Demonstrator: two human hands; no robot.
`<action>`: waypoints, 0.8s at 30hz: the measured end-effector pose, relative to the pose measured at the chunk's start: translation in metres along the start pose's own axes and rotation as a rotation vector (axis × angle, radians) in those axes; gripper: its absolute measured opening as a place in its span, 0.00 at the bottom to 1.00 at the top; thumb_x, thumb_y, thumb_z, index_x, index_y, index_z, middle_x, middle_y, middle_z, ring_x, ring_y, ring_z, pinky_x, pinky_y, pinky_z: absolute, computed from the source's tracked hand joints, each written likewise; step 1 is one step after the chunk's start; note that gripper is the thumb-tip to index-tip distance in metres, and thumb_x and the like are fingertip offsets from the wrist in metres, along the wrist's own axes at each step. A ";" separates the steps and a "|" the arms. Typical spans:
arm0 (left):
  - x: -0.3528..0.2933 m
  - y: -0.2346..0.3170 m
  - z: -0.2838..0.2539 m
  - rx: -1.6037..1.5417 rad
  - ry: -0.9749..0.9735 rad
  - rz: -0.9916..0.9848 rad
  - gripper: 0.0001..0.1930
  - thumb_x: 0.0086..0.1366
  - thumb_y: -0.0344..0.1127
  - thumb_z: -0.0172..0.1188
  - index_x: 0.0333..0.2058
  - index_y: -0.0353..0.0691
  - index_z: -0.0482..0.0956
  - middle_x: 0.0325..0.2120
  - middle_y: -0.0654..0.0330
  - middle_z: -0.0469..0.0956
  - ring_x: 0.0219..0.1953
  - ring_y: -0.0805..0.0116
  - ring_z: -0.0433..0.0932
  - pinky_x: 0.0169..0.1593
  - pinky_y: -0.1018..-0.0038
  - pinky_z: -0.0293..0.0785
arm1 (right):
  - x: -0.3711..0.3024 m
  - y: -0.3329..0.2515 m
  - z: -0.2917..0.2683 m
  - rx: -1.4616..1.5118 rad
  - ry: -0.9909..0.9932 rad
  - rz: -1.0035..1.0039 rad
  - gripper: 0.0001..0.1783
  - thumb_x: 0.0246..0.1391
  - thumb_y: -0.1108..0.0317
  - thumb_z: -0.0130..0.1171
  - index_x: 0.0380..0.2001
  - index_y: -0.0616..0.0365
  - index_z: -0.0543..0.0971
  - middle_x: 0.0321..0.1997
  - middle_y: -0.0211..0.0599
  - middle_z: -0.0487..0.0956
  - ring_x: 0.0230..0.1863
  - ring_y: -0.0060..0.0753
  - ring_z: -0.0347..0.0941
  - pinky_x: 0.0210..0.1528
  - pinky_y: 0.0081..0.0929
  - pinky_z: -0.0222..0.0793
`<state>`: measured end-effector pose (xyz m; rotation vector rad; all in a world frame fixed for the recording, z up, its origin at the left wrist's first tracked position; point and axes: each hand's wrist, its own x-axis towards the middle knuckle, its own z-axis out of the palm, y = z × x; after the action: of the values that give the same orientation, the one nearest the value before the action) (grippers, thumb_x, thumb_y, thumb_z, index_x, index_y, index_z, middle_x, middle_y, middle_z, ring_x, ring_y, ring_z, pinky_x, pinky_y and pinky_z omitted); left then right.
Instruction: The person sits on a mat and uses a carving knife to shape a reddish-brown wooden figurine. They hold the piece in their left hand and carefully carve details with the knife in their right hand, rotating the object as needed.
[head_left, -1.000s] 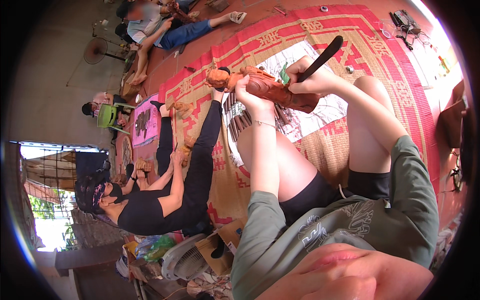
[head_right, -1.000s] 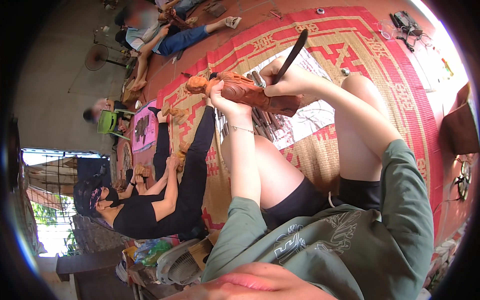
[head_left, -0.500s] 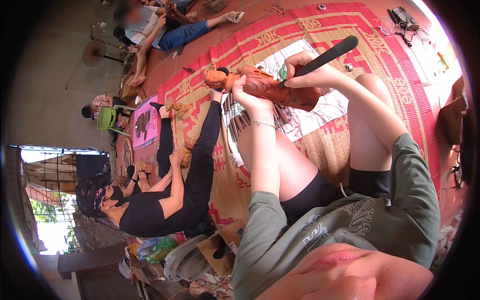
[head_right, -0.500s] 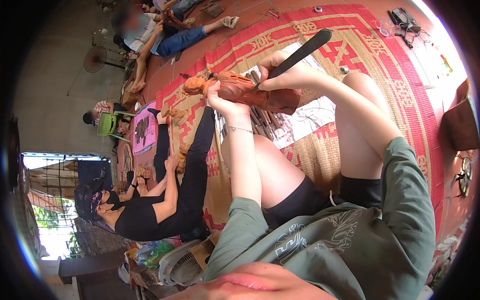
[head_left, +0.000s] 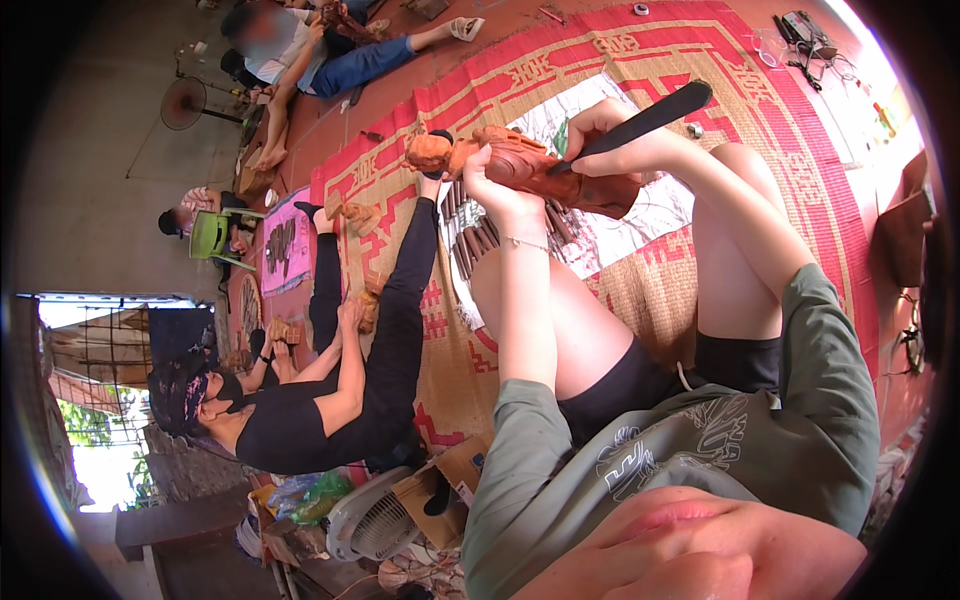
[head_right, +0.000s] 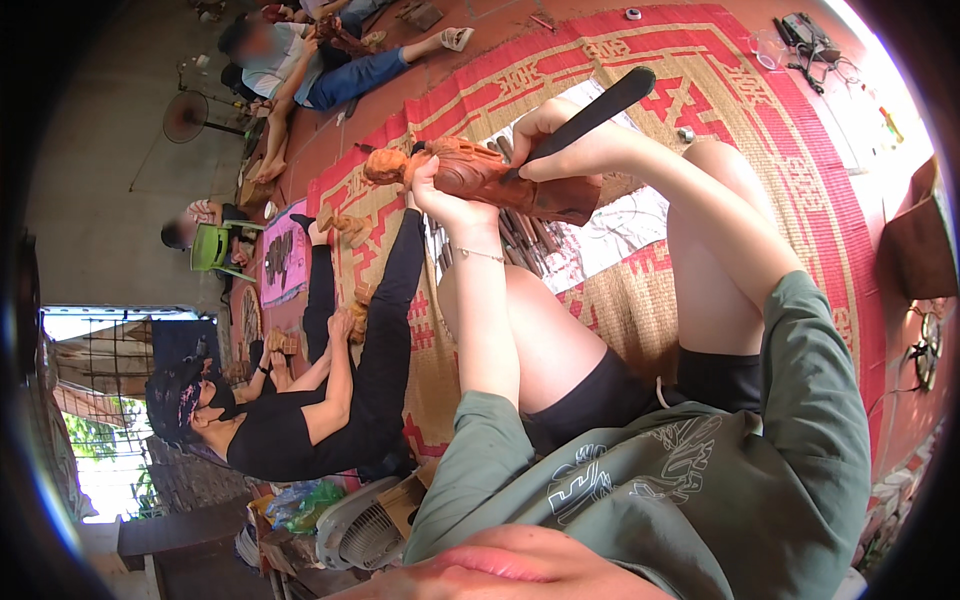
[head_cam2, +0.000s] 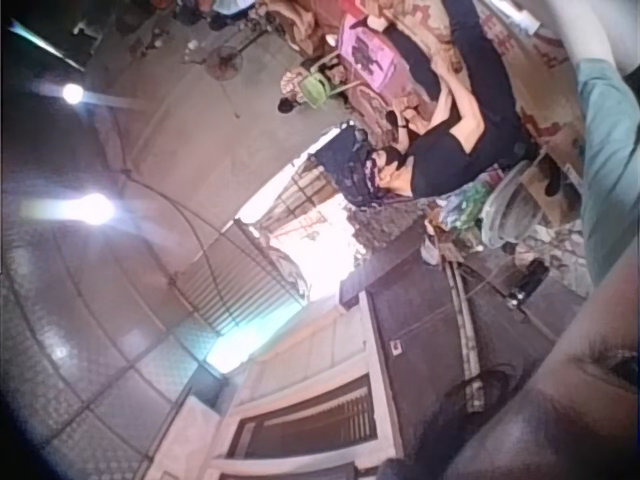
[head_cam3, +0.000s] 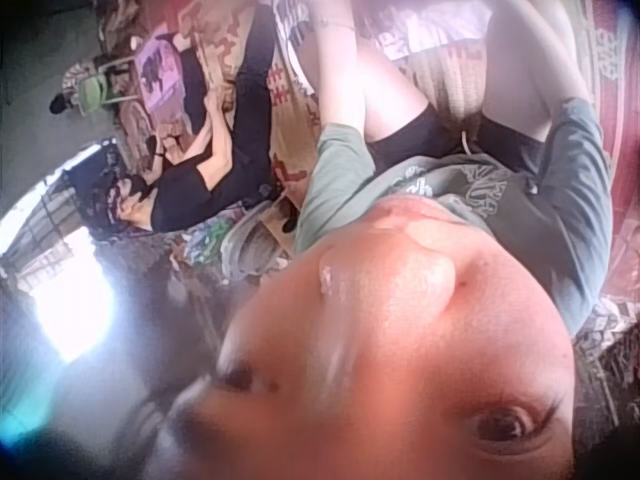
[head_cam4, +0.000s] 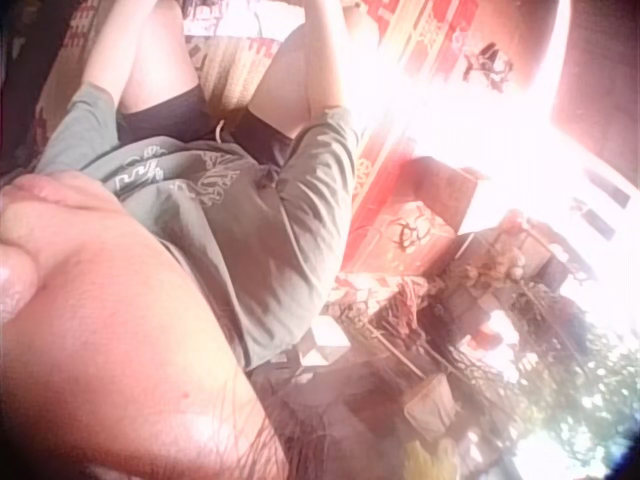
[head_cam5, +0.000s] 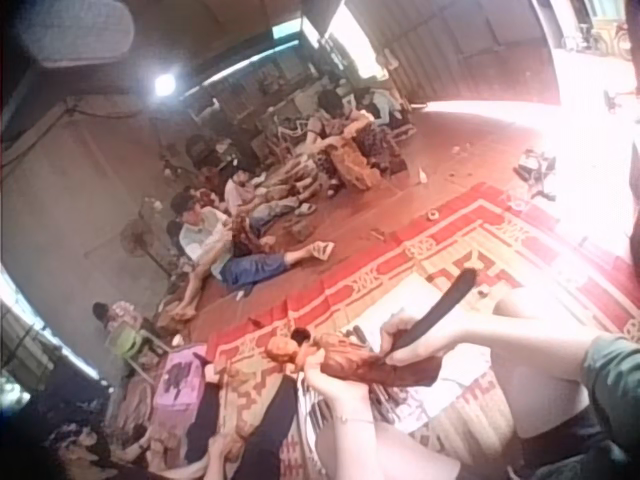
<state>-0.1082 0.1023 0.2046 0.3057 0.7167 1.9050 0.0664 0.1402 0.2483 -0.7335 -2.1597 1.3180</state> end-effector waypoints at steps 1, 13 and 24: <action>0.001 0.000 -0.001 -0.003 -0.005 -0.004 0.21 0.46 0.40 0.49 0.40 0.35 0.65 0.37 0.53 0.69 0.41 0.56 0.71 0.46 0.59 0.68 | -0.001 -0.004 0.000 0.006 0.006 0.016 0.09 0.36 0.67 0.59 0.23 0.62 0.78 0.20 0.31 0.76 0.24 0.21 0.70 0.27 0.20 0.64; -0.006 0.004 0.005 0.036 0.004 -0.018 0.21 0.46 0.40 0.50 0.40 0.37 0.66 0.37 0.55 0.68 0.41 0.58 0.70 0.46 0.61 0.68 | 0.010 0.028 0.010 0.006 0.053 -0.225 0.09 0.37 0.66 0.61 0.22 0.60 0.75 0.19 0.26 0.73 0.22 0.18 0.68 0.24 0.20 0.61; -0.003 0.002 -0.002 0.020 0.023 0.007 0.20 0.47 0.41 0.50 0.38 0.36 0.67 0.35 0.55 0.69 0.40 0.59 0.71 0.45 0.62 0.68 | 0.004 0.004 0.004 0.023 -0.042 -0.159 0.10 0.38 0.68 0.61 0.18 0.62 0.72 0.20 0.27 0.72 0.23 0.16 0.66 0.23 0.18 0.59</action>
<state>-0.1095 0.0988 0.2048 0.2993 0.7514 1.9120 0.0619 0.1418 0.2435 -0.5172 -2.1832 1.2835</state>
